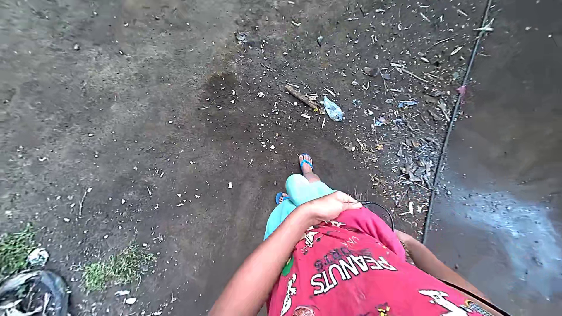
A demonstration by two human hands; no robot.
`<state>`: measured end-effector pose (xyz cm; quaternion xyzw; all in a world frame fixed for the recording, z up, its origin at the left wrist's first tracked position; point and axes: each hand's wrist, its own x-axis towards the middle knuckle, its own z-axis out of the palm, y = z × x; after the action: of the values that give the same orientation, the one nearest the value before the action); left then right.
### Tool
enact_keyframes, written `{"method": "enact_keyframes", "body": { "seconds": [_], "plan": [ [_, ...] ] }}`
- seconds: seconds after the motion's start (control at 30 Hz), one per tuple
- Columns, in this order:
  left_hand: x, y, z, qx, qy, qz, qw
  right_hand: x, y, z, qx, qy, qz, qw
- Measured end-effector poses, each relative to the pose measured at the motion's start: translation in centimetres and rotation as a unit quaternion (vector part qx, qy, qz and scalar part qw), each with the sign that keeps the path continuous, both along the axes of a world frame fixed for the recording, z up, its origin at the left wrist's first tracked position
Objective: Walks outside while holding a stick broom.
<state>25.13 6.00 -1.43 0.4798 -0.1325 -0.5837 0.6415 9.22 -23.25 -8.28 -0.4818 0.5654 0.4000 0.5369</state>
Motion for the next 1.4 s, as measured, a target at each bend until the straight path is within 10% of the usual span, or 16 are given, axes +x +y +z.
{"method": "enact_keyframes", "body": {
  "seconds": [0.17, 0.33, 0.53, 0.73, 0.93, 1.23, 1.4],
  "plan": [
    [0.5, -2.3, -7.3, 0.122, 0.080, -0.084, 0.986, -1.1, 0.3, -5.8, -0.032, 0.005, -0.013, 0.999],
    [-0.3, -4.4, -8.4, 0.191, -0.234, -0.239, 0.923, -1.6, 0.4, -7.6, -0.016, 0.015, -0.066, 0.998],
    [-1.1, -2.3, -10.5, 0.248, -0.350, -0.252, 0.867, -3.9, -0.3, -7.9, -0.049, 0.042, -0.085, 0.994],
    [-4.5, -0.5, -9.7, 0.159, -0.292, -0.084, 0.939, -11.4, -7.4, -3.3, 0.045, -0.084, -0.293, 0.951],
    [-5.9, -1.8, -9.1, 0.168, -0.313, -0.025, 0.934, -14.5, -13.9, 0.0, -0.049, -0.045, -0.308, 0.949],
    [-3.1, -8.7, -8.3, 0.314, -0.312, 0.085, 0.892, -7.4, -25.6, -4.1, -0.137, 0.000, -0.175, 0.975],
    [-5.2, -12.5, -7.5, 0.353, -0.200, 0.135, 0.904, 5.0, -26.6, -8.7, -0.130, 0.058, 0.167, 0.976]
  ]
}}
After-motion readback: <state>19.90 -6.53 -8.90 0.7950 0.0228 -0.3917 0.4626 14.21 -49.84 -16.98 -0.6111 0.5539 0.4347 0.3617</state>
